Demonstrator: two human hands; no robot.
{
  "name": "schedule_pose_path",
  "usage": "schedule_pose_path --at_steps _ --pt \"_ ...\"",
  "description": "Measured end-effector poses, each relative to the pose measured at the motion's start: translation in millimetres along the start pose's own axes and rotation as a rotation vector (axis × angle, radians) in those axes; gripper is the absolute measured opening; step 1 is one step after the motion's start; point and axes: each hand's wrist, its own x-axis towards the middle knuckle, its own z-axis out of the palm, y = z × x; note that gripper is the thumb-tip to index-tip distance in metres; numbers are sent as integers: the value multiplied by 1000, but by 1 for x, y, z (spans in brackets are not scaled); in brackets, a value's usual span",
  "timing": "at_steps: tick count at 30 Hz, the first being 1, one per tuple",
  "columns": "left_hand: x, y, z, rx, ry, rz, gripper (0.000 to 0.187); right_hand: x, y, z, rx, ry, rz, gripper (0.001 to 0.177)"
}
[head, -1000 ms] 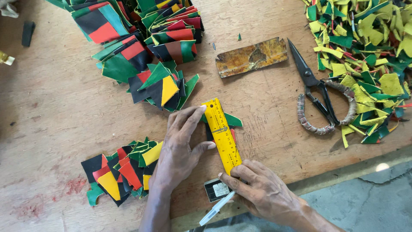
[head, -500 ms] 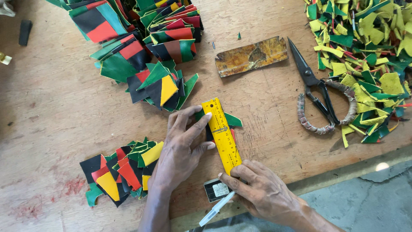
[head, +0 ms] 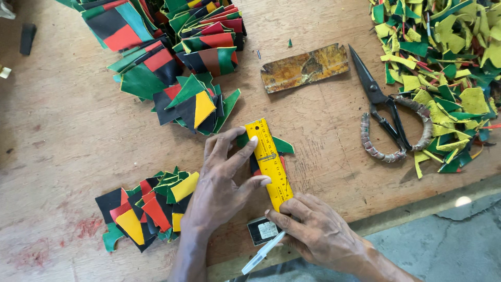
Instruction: The person repeatedly measures and marks small, multi-colored triangular pieces of material using a yellow ruler and a white pen. They then use a small knife to cut along the marked lines on a wooden workbench. Cut pieces are stacked, and scraps accumulate nearby.
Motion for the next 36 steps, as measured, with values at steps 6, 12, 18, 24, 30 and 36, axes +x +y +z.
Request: schedule_pose_path --at_steps 6,12,18,24,30,36 --pt "0 4 11 90 60 1 73 -11 4 -2 408 103 229 33" --pt "-1 5 8 105 15 14 60 -1 28 -28 306 486 228 22" --pt "-3 6 6 82 7 6 62 12 33 -20 412 483 195 13" --pt "-3 7 7 59 20 -3 62 15 35 -16 437 462 205 11" --pt "-3 5 8 41 34 5 62 18 35 -18 409 452 217 10" --pt "-3 5 6 46 35 13 62 18 35 -18 400 444 191 11"
